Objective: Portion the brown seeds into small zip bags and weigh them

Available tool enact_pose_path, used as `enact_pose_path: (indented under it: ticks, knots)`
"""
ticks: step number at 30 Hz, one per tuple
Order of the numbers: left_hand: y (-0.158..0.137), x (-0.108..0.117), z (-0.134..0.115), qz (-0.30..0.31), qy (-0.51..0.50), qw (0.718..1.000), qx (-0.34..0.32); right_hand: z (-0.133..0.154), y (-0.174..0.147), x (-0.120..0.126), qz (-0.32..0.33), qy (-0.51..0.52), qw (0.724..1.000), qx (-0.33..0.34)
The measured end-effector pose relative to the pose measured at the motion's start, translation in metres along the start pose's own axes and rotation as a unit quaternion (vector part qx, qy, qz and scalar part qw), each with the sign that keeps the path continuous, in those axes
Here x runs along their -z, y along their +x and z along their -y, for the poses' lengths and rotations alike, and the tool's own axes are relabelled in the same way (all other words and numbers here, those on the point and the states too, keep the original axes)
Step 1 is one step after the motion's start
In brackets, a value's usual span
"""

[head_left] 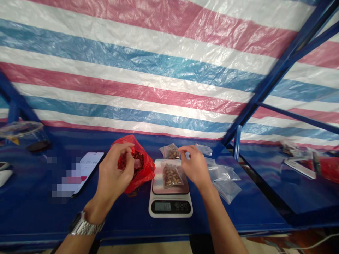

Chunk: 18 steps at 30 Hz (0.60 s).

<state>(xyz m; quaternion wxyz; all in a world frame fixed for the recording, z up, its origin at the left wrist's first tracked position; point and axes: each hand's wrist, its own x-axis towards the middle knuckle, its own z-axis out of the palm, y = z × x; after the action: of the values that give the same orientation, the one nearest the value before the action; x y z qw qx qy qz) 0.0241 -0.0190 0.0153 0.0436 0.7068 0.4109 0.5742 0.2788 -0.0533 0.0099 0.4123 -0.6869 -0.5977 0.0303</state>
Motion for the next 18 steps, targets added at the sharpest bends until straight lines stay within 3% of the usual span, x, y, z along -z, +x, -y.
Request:
enact_pose_path:
  ticks: [5, 8, 13, 18]
  knots:
    - [-0.007, -0.007, -0.006, -0.004, -0.025, 1.0, -0.01, -0.004, -0.005, -0.005, 0.059, -0.085, 0.994, -0.02]
    - [-0.016, -0.015, -0.017, 0.013, -0.039, 0.999, 0.016, -0.006, -0.006, -0.008, 0.086, -0.076, 0.993, -0.036]
    - [-0.039, -0.034, -0.057, 0.029, -0.123, 0.978, 0.165, -0.003, 0.0, -0.008, 0.146, 0.103, 0.984, -0.027]
    - [-0.062, -0.052, -0.089, 0.02, -0.195, 0.932, 0.305, 0.028, 0.008, -0.002, 0.164, 0.316, 0.934, -0.002]
